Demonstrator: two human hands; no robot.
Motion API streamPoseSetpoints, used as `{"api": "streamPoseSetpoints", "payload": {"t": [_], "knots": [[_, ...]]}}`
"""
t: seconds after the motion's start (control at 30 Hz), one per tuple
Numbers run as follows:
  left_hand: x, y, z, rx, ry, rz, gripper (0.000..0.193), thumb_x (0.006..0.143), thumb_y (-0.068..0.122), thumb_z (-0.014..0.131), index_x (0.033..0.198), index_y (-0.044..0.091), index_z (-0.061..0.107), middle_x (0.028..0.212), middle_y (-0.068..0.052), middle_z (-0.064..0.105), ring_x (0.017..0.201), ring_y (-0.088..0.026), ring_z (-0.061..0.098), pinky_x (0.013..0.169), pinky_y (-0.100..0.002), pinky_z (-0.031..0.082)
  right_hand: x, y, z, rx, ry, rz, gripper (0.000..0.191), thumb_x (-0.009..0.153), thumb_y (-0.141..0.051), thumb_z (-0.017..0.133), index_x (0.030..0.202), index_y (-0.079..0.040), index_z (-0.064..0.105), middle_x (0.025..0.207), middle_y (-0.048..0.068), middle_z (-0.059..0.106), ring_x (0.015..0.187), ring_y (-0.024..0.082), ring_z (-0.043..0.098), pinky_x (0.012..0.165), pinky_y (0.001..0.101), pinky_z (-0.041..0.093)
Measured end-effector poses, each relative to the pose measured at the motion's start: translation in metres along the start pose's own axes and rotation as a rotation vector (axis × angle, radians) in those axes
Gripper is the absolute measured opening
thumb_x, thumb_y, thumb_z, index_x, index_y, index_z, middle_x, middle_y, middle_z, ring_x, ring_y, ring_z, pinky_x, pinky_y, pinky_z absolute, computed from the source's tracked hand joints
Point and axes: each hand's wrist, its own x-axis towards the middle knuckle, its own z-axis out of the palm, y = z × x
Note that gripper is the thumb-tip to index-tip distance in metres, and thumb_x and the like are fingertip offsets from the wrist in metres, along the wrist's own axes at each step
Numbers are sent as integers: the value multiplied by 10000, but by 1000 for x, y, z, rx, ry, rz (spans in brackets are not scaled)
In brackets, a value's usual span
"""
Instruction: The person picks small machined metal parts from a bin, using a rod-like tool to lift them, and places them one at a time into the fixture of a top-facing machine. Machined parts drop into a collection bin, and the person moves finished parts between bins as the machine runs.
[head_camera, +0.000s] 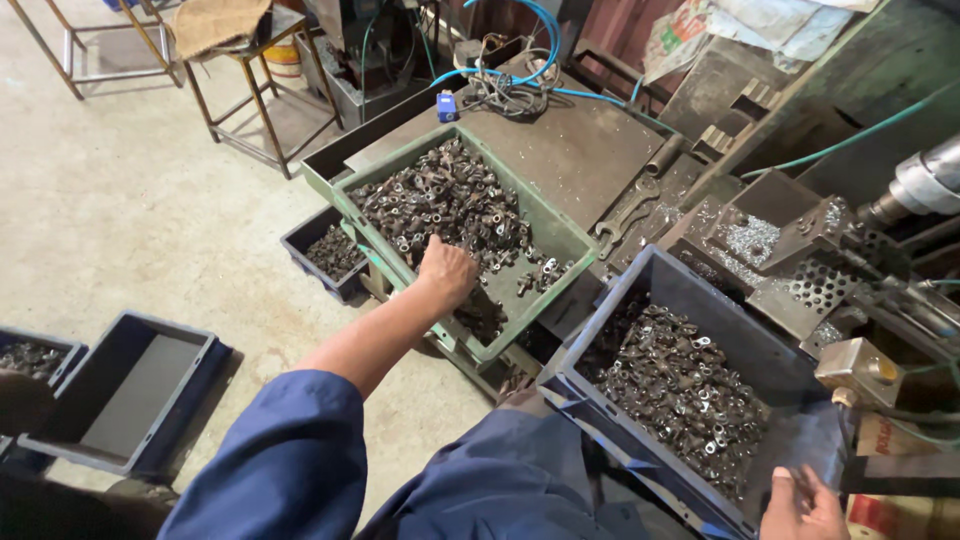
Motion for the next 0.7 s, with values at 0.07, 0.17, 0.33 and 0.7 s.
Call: {"api": "streamPoseSetpoints", "payload": {"t": [0.07, 0.17, 0.33, 0.7], "knots": [[-2, 2, 1, 18, -31, 0, 218, 950, 218, 570, 881, 176, 773, 922, -49, 762, 874, -224, 732, 805, -442, 414, -2, 3, -1, 30, -5, 17, 396, 1045, -109, 761, 1302, 159, 622, 1097, 204, 715, 1014, 208, 694, 995, 345, 548], [-2, -1, -1, 46, -5, 12, 219, 940, 223, 582, 865, 176, 781, 923, -50, 763, 880, -220, 731, 754, -417, 449, -3, 8, -2, 55, -1, 43, 398, 1040, -100, 754, 1314, 158, 623, 1089, 201, 714, 987, 202, 694, 967, 336, 553], [-7, -25, -25, -2, 25, 53, 221, 942, 181, 597, 857, 147, 798, 942, -92, 783, 868, -246, 765, 688, -389, 555, -6, -5, -3, 124, -55, 52, 427, 1039, -132, 746, 1339, 136, 603, 1128, 195, 711, 1073, 206, 701, 983, 325, 550], [-50, 110, -134, -1012, 235, 197, 201, 883, 252, 746, 999, 92, 782, 861, -126, 776, 768, -268, 735, 687, -402, 564, -41, -150, 13, 234, -185, 209, 359, 968, -149, 691, 1303, -23, 672, 1072, 94, 781, 946, 134, 719, 821, 284, 582]]}}
